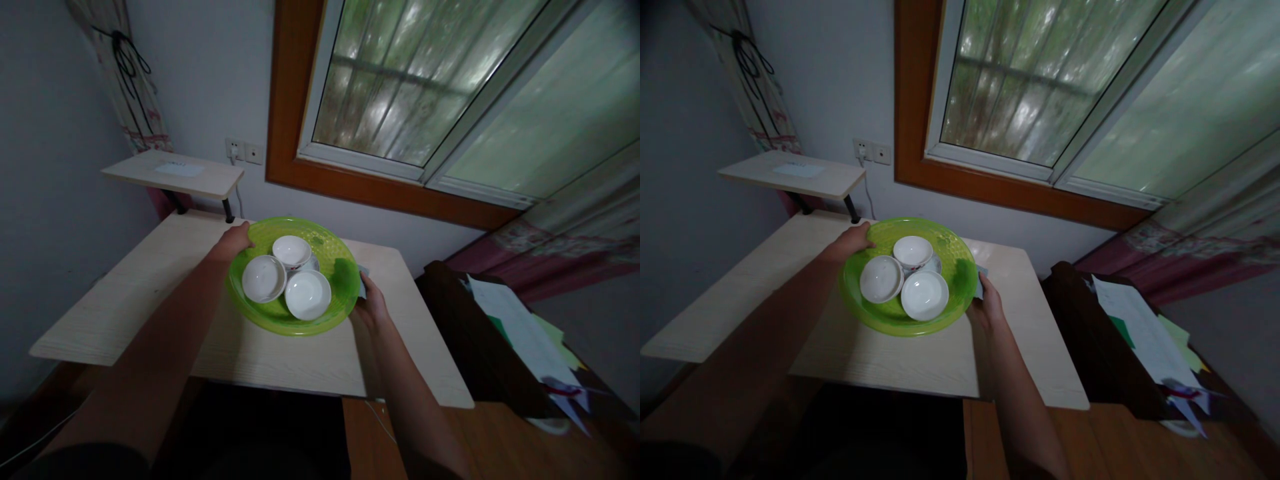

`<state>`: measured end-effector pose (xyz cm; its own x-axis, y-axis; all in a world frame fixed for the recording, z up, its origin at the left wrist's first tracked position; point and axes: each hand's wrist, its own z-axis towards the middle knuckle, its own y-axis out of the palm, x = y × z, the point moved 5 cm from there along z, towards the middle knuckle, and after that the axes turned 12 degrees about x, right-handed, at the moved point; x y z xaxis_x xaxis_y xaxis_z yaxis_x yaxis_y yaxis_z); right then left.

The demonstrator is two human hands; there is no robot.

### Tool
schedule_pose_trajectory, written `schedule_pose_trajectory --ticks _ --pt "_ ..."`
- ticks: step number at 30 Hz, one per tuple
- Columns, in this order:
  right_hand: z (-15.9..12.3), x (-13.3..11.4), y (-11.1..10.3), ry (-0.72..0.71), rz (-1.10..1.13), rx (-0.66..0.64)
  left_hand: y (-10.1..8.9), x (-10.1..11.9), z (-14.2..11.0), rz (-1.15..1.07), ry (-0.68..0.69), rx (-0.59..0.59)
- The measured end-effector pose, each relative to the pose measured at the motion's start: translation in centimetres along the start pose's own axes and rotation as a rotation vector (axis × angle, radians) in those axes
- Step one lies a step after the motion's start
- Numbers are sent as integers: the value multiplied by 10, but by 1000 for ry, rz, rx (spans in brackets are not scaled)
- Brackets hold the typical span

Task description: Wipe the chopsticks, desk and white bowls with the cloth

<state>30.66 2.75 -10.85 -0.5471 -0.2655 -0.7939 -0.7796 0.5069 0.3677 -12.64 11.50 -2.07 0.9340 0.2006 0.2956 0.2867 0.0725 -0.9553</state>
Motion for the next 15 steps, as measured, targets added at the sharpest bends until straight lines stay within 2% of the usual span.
schedule_pose_trajectory --ticks 3,6,10,15 --pt "3 -1 -12 -45 -28 -11 -3 2 -3 5 -4 -7" --pt "-3 0 -11 -87 -2 -139 -3 2 -5 4 -9 -6" --pt "-14 2 5 -75 -6 -282 -1 3 -8 11 -24 9" --pt "-8 -1 32 -16 -46 -328 2 2 -16 14 -70 -5"
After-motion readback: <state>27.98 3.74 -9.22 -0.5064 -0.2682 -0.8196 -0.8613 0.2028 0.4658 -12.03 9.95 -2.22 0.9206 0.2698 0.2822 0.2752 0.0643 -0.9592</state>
